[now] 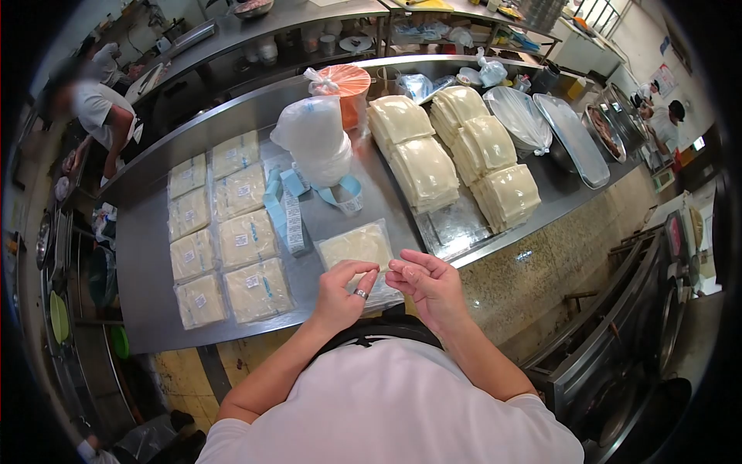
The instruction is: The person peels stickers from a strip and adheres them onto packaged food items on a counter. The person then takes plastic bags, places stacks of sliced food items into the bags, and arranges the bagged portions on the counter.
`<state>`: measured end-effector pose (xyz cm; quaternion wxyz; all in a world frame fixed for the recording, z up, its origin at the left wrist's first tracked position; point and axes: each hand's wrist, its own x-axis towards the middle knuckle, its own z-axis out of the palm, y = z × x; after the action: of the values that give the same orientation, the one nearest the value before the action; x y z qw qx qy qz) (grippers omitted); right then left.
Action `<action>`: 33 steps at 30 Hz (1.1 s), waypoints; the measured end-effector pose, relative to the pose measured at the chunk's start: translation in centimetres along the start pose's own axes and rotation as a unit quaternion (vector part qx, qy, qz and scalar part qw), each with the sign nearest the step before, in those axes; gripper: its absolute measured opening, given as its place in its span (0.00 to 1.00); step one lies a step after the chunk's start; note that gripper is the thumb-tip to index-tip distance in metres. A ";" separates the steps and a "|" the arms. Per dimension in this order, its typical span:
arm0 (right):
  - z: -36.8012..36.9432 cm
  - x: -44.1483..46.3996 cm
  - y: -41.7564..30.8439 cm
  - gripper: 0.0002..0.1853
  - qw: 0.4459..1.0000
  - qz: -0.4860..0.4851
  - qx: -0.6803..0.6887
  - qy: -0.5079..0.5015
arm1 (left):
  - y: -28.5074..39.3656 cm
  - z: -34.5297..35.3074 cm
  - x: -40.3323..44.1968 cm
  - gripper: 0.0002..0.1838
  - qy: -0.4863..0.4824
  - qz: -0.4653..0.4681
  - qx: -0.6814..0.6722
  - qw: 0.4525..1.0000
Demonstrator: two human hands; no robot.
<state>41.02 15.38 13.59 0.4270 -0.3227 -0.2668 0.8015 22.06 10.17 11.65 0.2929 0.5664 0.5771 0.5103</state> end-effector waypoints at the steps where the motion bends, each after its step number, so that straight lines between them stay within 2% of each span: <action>1: 0.0 0.0 0.1 0.20 1.000 0.002 -0.004 -0.003 | 0.5 -0.2 0.3 0.04 0.011 0.011 0.002 1.000; 4: 0.4 -0.2 0.1 0.24 1.000 -0.002 -0.023 -0.018 | 1.9 -0.7 1.0 0.05 0.045 0.102 0.068 0.991; 10: 1.5 -0.7 0.1 0.30 0.992 -0.033 -0.117 -0.041 | 2.5 -1.2 1.7 0.07 0.043 0.165 0.117 0.978; 23: 3.6 -1.4 0.0 0.33 0.933 -0.084 -0.343 -0.073 | 2.1 -2.0 2.2 0.03 0.064 0.166 0.136 0.975; 28: 3.1 -0.4 0.8 0.32 0.973 -0.060 -0.209 -0.082 | 1.5 -2.4 2.0 0.04 0.082 0.171 0.128 0.973; 31: 2.8 0.3 0.7 0.30 0.991 -0.021 -0.110 -0.074 | 1.1 -2.6 1.8 0.03 0.104 0.146 0.123 0.976; 33: 2.7 0.7 0.5 0.29 0.996 0.009 -0.053 -0.068 | 0.7 -2.8 1.5 0.02 0.101 0.090 0.081 0.987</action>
<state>38.45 15.31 14.78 0.3829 -0.2918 -0.3342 0.8103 19.45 10.74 13.51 0.1391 0.5833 0.5897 0.5409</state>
